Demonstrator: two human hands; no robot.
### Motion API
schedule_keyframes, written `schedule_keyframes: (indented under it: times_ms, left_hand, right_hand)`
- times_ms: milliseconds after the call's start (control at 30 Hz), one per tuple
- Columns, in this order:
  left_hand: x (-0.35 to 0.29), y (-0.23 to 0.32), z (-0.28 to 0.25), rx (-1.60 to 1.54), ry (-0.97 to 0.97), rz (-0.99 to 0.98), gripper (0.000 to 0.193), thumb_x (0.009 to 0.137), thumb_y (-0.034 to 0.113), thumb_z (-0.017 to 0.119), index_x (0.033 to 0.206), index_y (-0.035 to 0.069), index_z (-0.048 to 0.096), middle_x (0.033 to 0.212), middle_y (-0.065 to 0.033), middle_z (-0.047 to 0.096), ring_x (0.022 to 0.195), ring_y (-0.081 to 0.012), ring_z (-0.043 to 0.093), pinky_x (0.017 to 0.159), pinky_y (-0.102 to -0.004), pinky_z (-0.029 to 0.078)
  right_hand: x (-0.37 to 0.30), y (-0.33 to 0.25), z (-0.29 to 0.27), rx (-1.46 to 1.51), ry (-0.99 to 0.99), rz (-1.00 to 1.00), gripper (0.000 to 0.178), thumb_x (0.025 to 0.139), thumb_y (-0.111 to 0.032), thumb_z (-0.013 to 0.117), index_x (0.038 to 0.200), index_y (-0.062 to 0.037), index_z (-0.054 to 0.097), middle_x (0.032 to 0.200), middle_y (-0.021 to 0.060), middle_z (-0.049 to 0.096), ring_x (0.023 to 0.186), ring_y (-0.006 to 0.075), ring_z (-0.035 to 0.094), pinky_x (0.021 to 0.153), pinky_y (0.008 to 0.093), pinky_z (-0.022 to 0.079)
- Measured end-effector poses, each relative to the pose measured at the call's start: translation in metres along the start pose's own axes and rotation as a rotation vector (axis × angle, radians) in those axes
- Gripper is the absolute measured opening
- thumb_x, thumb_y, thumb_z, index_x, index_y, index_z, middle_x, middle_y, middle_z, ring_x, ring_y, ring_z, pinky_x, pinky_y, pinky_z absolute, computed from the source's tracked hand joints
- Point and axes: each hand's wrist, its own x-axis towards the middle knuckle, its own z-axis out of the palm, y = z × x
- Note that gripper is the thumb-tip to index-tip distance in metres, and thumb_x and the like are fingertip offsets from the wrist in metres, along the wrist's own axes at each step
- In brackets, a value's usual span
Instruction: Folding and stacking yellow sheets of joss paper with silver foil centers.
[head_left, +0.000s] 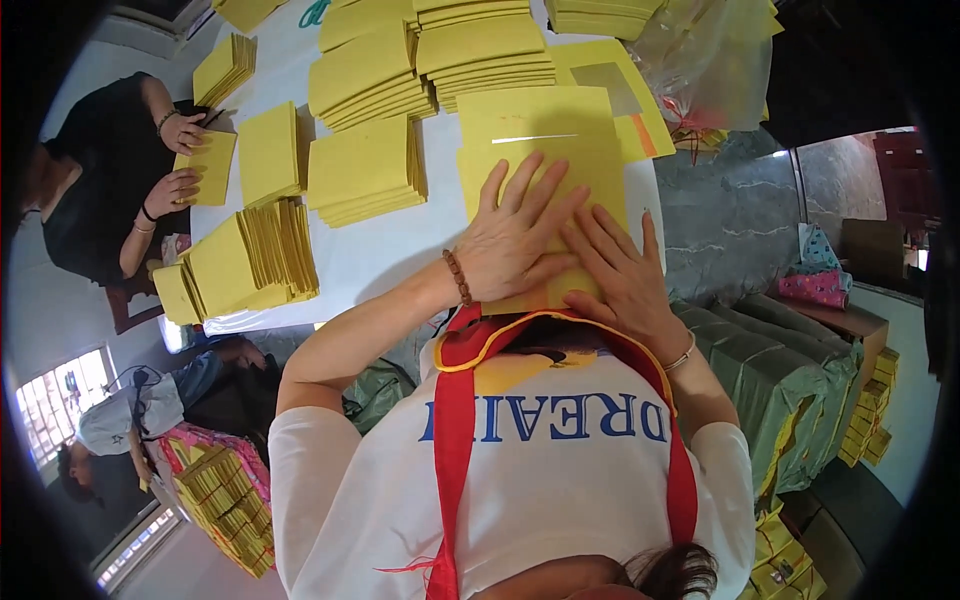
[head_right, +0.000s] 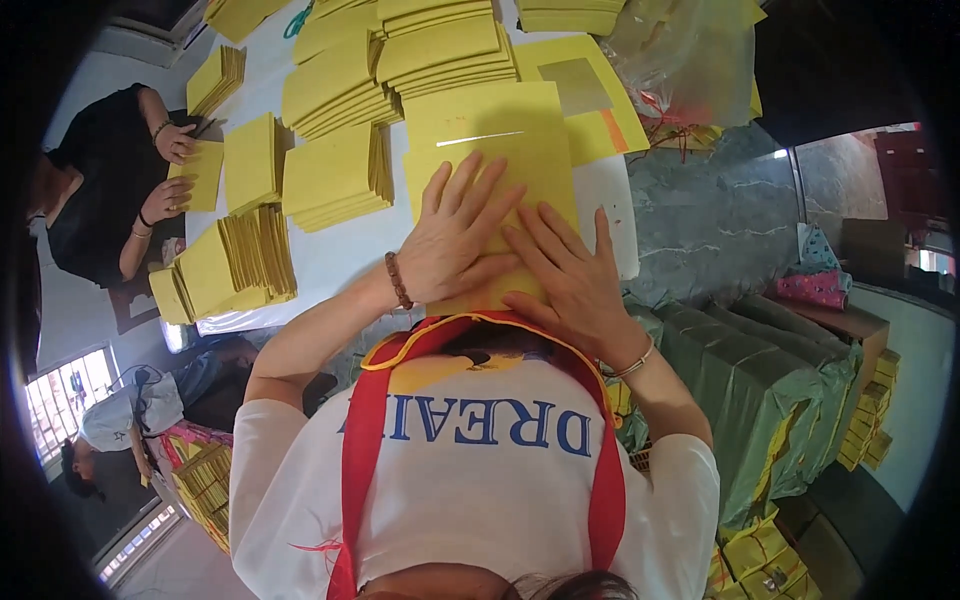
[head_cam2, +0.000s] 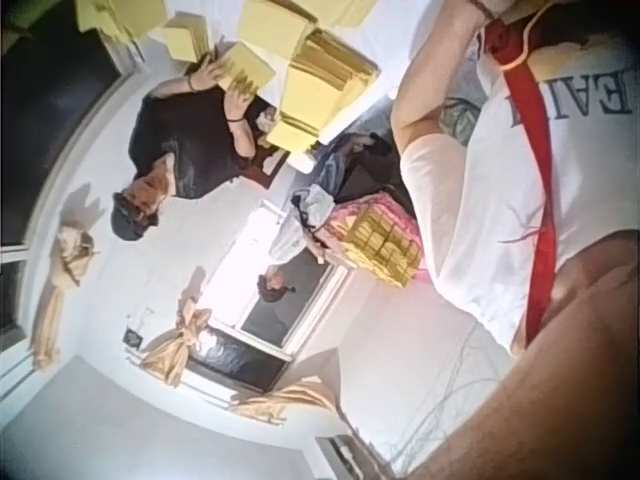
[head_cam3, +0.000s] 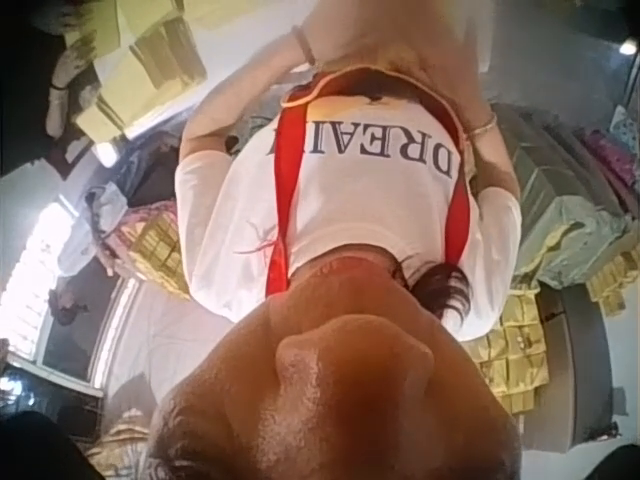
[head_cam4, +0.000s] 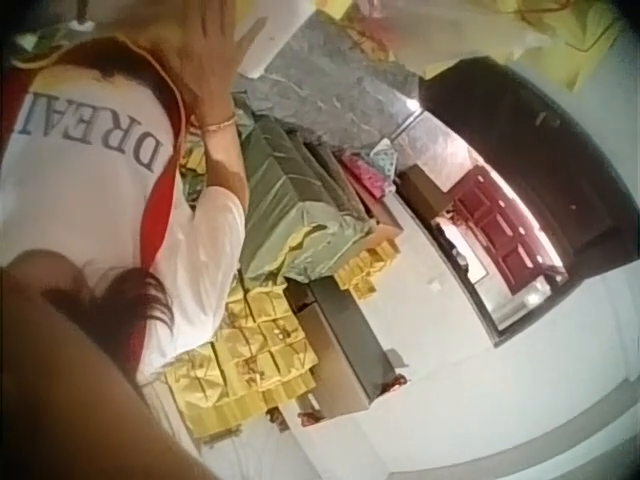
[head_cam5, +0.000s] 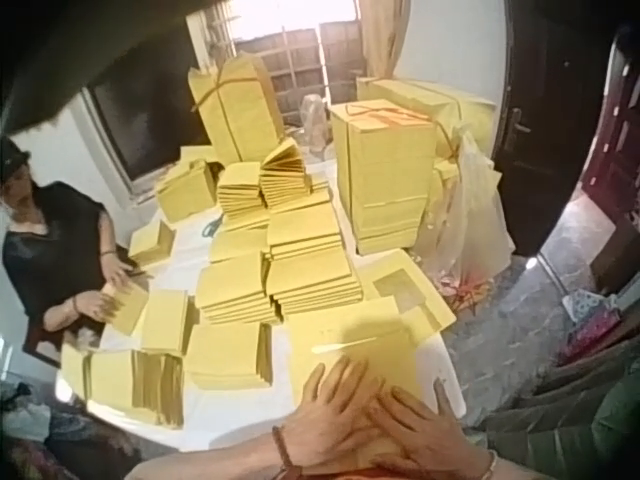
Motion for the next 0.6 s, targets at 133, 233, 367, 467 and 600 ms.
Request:
schedule_keyframes:
  times_ms: [133,233,367,467,600]
  left_hand:
    - [-0.0023,0.0021,-0.0052,-0.083,0.045,0.000,0.055,0.077,0.034,0.067,0.121,0.008,0.050,0.128,-0.0164,0.041,0.122,-0.0350,0.034,0.099,-0.0485,0.025]
    - [-0.0034,0.0012,-0.0024,-0.105,0.053,-0.084,0.048,0.073,0.032,0.070,0.112,0.009,0.055,0.117,-0.0133,0.046,0.112,-0.0325,0.039,0.093,-0.0450,0.030]
    - [-0.0046,0.0021,0.0008,-0.084,0.086,-0.081,0.046,0.073,0.034,0.071,0.110,0.010,0.057,0.117,-0.0114,0.048,0.111,-0.0314,0.040,0.092,-0.0432,0.031]
    - [-0.0054,0.0013,0.0010,-0.083,0.128,-0.100,0.047,0.071,0.035,0.072,0.109,0.011,0.058,0.115,-0.0106,0.049,0.109,-0.0309,0.042,0.091,-0.0433,0.032]
    - [-0.0063,0.0025,-0.0024,-0.052,0.097,-0.088,0.045,0.070,0.034,0.071,0.106,0.010,0.058,0.103,-0.0085,0.052,0.094,-0.0276,0.048,0.080,-0.0397,0.038]
  right_hand:
    - [-0.0002,-0.0014,0.0007,0.012,-0.019,0.030,0.059,0.087,-0.045,0.050,0.135,-0.0122,0.042,0.143,0.0069,0.035,0.134,0.0228,0.030,0.106,0.0598,0.009]
    - [0.0004,0.0000,0.0016,0.050,-0.010,0.035,0.056,0.088,-0.043,0.050,0.134,-0.0109,0.043,0.143,0.0065,0.037,0.134,0.0231,0.030,0.107,0.0580,0.009]
    - [0.0017,-0.0019,-0.0015,0.170,0.029,0.070,0.052,0.088,-0.040,0.050,0.131,-0.0091,0.046,0.142,0.0068,0.038,0.134,0.0233,0.031,0.107,0.0573,0.010]
    - [0.0028,-0.0019,-0.0007,0.147,0.002,0.072,0.051,0.087,-0.039,0.052,0.127,-0.0076,0.048,0.140,0.0070,0.040,0.133,0.0241,0.033,0.107,0.0569,0.010]
    - [0.0029,-0.0007,0.0005,0.120,0.019,0.066,0.055,0.083,-0.041,0.058,0.126,-0.0075,0.048,0.138,0.0077,0.044,0.131,0.0253,0.035,0.108,0.0562,0.011]
